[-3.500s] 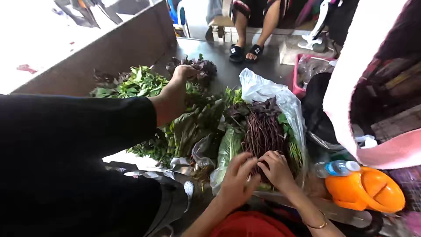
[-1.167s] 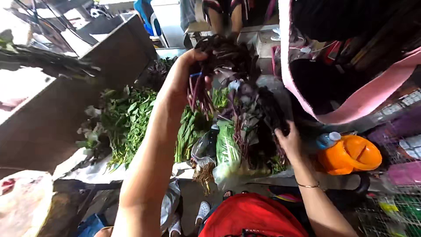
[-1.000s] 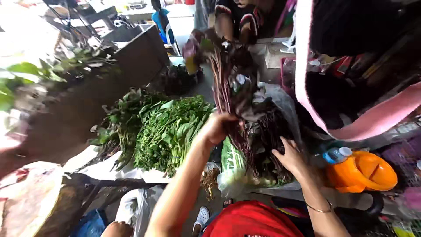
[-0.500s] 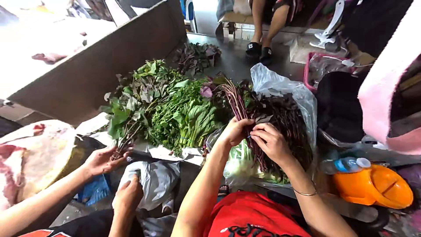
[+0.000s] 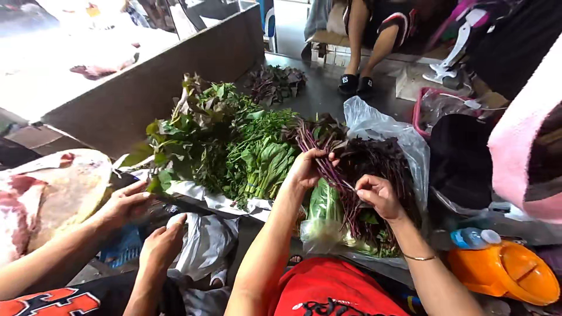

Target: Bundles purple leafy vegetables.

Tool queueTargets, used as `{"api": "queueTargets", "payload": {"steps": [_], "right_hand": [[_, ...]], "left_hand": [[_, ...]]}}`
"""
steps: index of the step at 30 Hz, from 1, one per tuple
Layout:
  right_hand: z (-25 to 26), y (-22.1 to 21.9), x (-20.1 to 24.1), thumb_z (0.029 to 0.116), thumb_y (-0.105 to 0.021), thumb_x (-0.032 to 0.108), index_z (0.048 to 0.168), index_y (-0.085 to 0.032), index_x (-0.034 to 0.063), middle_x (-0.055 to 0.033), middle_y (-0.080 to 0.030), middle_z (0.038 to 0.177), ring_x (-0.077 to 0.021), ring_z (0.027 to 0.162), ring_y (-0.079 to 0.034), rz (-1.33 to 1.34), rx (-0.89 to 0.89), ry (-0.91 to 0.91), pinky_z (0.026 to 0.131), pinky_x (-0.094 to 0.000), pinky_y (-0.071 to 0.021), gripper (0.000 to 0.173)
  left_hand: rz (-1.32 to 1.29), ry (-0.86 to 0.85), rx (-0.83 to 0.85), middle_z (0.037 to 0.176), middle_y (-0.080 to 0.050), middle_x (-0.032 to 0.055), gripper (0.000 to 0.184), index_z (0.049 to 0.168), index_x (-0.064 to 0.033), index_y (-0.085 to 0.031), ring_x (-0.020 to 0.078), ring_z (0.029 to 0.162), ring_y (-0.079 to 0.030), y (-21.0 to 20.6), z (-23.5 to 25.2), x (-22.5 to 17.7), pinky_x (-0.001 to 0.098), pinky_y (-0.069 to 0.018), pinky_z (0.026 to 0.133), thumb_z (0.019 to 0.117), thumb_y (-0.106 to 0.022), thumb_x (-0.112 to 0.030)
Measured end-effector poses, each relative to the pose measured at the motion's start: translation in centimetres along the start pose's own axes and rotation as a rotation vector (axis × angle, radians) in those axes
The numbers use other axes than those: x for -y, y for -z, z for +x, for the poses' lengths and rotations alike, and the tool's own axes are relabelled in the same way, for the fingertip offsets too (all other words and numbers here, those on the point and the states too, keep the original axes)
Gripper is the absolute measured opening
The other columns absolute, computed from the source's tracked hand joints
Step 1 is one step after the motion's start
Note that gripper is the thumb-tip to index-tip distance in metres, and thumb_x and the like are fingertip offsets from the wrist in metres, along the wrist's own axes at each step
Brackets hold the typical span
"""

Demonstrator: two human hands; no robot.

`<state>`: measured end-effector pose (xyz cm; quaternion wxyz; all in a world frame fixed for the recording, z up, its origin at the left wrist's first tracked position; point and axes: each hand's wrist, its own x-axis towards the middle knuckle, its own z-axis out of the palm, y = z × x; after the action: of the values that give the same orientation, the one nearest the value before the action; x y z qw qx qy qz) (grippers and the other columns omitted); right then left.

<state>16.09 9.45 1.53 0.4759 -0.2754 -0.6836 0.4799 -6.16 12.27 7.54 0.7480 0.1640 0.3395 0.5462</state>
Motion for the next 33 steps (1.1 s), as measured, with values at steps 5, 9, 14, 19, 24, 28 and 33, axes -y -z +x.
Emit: {"api": "queueTargets", "payload": {"steps": [5, 9, 14, 19, 24, 28, 33], "right_hand": [[-0.9, -3.6, 3.9, 0.0953, -0.059, 0.01, 0.096, -0.072, -0.0001, -0.0032, -0.072, 0.085, -0.0008, 0.072, -0.064, -0.469, -0.019, 0.202, 0.067, -0.0172, -0.055, 0.017], [-2.5, -5.6, 0.4, 0.0944, -0.056, 0.014, 0.09, -0.073, 0.0037, -0.0101, -0.074, 0.082, -0.0212, 0.071, -0.073, -0.952, 0.03, 0.29, 0.063, -0.0368, -0.0602, 0.021], [-5.4, -3.5, -3.0, 0.0929, -0.057, 0.016, 0.092, -0.076, 0.0045, -0.0096, -0.076, 0.088, -0.0204, 0.078, -0.075, -0.973, -0.039, 0.174, 0.07, -0.036, -0.0617, 0.022], [-7.0, -1.4, -1.5, 0.0985, -0.054, 0.015, 0.106, -0.068, -0.0006, -0.0069, -0.075, 0.089, -0.0124, 0.072, -0.073, -0.582, -0.201, -0.235, 0.068, -0.0308, -0.0625, 0.022], [-6.8, 1.2, 2.1, 0.0959, -0.054, 0.003, 0.125, -0.042, -0.0094, -0.0073, -0.073, 0.084, -0.0064, 0.054, -0.062, -0.496, -0.582, -0.241, 0.05, -0.0243, -0.0529, 0.034], [-8.3, 5.4, 2.4, 0.1016, -0.046, 0.005, 0.128, -0.052, -0.0116, -0.0087, -0.073, 0.093, -0.0047, 0.063, -0.065, -0.566, -0.755, -0.176, 0.056, -0.0205, -0.054, 0.032], [-10.8, 6.7, 1.9, 0.1018, -0.057, 0.013, 0.121, -0.068, -0.0071, -0.0266, -0.068, 0.119, -0.0339, 0.105, -0.068, -0.808, -0.654, -0.445, 0.094, -0.0492, -0.0545, 0.03]], "left_hand": [[0.074, -0.084, -0.003, 0.087, -0.066, 0.0084, 0.016, 0.116, -0.0075, -0.051, 0.0185, 0.073, -0.069, -0.6, 1.4, 0.5, 0.0372, -0.0611, 0.073, 0.1002, -0.049, -0.003], [0.099, 0.008, 0.003, 0.082, -0.063, 0.0084, 0.016, 0.114, -0.0081, -0.051, 0.016, 0.065, -0.065, -1.7, 1.3, -0.1, 0.031, -0.0589, 0.062, 0.0981, -0.051, -0.007], [0.062, -0.01, 0.057, 0.072, -0.06, 0.0047, 0.009, 0.096, -0.0094, -0.055, 0.0121, 0.058, -0.06, -1.4, 0.6, -2.4, 0.0255, -0.0551, 0.055, 0.0988, -0.047, -0.013], [0.253, -0.065, 0.144, 0.072, -0.06, 0.0056, 0.012, 0.11, -0.0096, -0.051, 0.0138, 0.058, -0.062, 0.6, -0.1, -4.4, 0.028, -0.0556, 0.057, 0.1006, -0.044, -0.008], [0.437, -0.144, 0.263, 0.071, -0.064, 0.0045, 0.018, 0.106, -0.0076, -0.055, 0.0117, 0.057, -0.062, 0.4, -1.8, -5.6, 0.0264, -0.0555, 0.056, 0.0934, -0.046, 0.001], [0.594, -0.144, 0.377, 0.077, -0.068, 0.0041, 0.023, 0.11, -0.0084, -0.058, 0.0113, 0.063, -0.065, 0.8, -2.5, -4.7, 0.0273, -0.0578, 0.06, 0.0883, -0.052, -0.002], [0.501, 0.013, 0.52, 0.076, -0.07, 0.0016, 0.02, 0.104, -0.0092, -0.062, 0.011, 0.067, -0.068, 2.6, -1.1, 0.8, 0.0284, -0.0589, 0.067, 0.0856, -0.056, -0.005]]}}
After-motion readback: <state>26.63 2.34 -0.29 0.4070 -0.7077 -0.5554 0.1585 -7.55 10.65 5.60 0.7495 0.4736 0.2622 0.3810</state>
